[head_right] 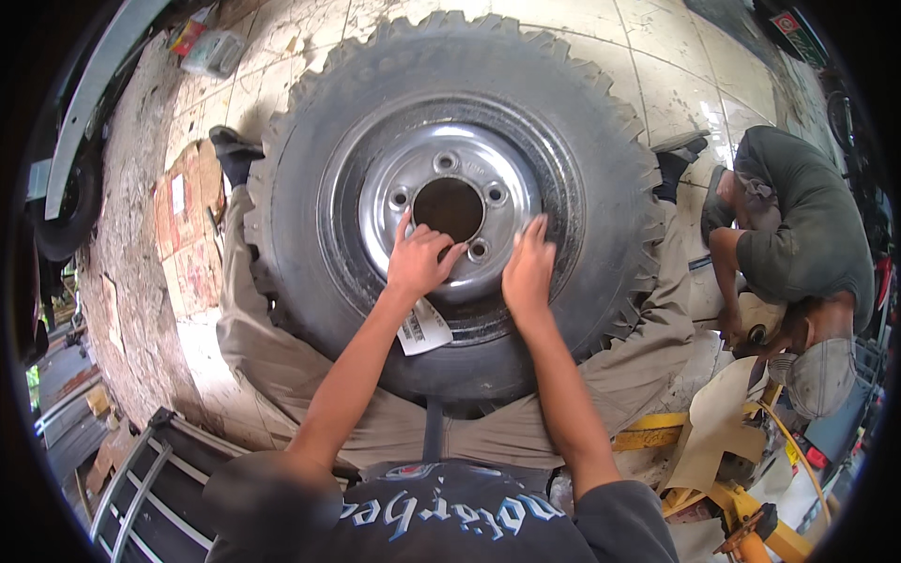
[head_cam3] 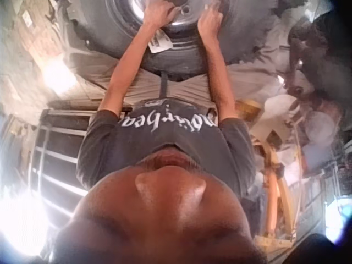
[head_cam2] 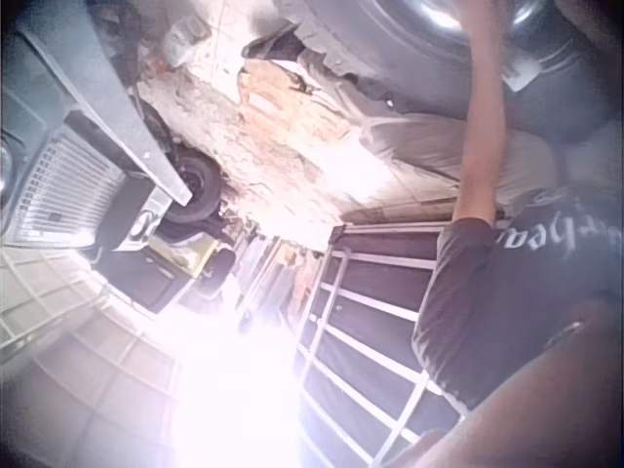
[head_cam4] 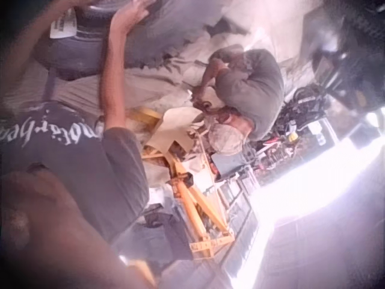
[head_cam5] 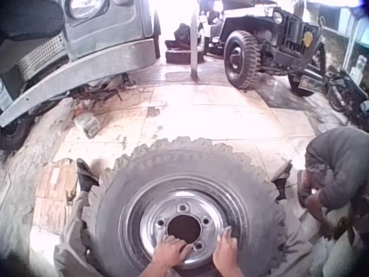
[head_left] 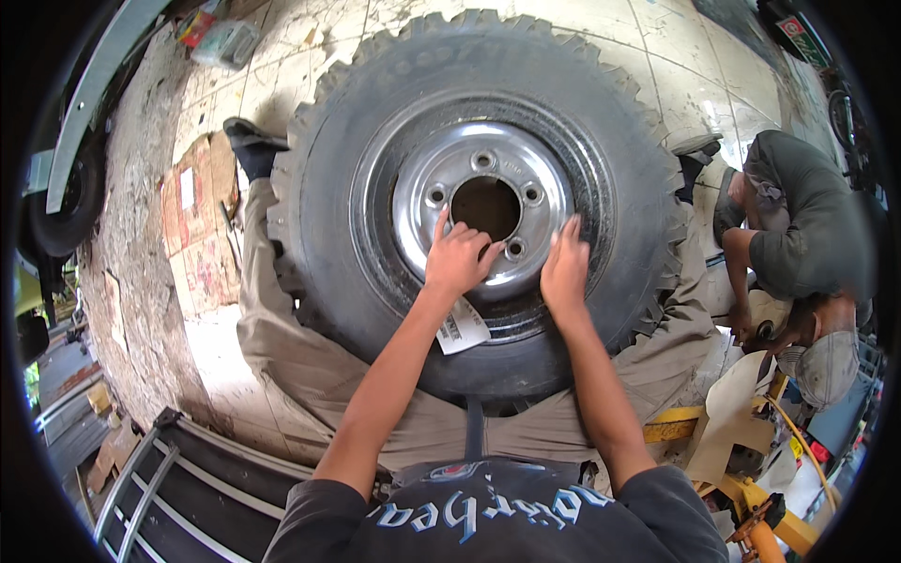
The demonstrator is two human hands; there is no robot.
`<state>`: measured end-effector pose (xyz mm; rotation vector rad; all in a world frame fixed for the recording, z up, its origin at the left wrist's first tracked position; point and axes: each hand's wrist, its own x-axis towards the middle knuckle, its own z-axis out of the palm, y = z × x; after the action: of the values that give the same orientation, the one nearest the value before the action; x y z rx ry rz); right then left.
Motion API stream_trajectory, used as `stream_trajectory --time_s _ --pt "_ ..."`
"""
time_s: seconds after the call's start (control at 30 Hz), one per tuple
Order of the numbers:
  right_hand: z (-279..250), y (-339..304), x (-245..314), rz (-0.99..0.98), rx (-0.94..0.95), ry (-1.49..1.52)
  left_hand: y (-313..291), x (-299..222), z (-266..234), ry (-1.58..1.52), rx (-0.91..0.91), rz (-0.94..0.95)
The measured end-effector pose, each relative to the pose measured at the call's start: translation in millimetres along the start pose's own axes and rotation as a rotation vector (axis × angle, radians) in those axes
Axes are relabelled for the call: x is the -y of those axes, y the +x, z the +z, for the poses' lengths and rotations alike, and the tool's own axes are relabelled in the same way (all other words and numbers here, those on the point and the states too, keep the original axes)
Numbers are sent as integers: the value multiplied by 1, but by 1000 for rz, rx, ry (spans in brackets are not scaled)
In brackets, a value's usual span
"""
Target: The person scrubs the center hub and inner rim of a large vehicle tire using a small abrasive pad. They repeatedly rub the metal surface in circular motions to remove dirt or oxidation.
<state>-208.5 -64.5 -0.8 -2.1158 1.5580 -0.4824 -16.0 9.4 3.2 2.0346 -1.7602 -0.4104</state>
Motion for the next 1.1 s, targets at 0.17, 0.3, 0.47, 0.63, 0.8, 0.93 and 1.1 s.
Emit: stream_trajectory --time_s 0.17,0.3,0.47,0.63,0.8,0.93,1.1 --pt "-3 -14 0 -57 28 -49 0 5 1 -4 -8 7" --pt "-4 -6 2 -42 15 -53 3 2 0 14 -5 8" --pt "-1 2 5 -72 -25 -107 3 1 0 -4 -22 17" --pt "-4 0 6 -64 -17 -130 5 -3 0 6 -48 27" --pt "-8 -3 5 -40 7 -81 5 0 -2 2 -41 36" --pt "2 -3 -3 -40 22 -196 3 -3 -3 21 -2 22" --pt "-2 -12 -2 -67 19 -175 0 0 -3 10 -10 22"
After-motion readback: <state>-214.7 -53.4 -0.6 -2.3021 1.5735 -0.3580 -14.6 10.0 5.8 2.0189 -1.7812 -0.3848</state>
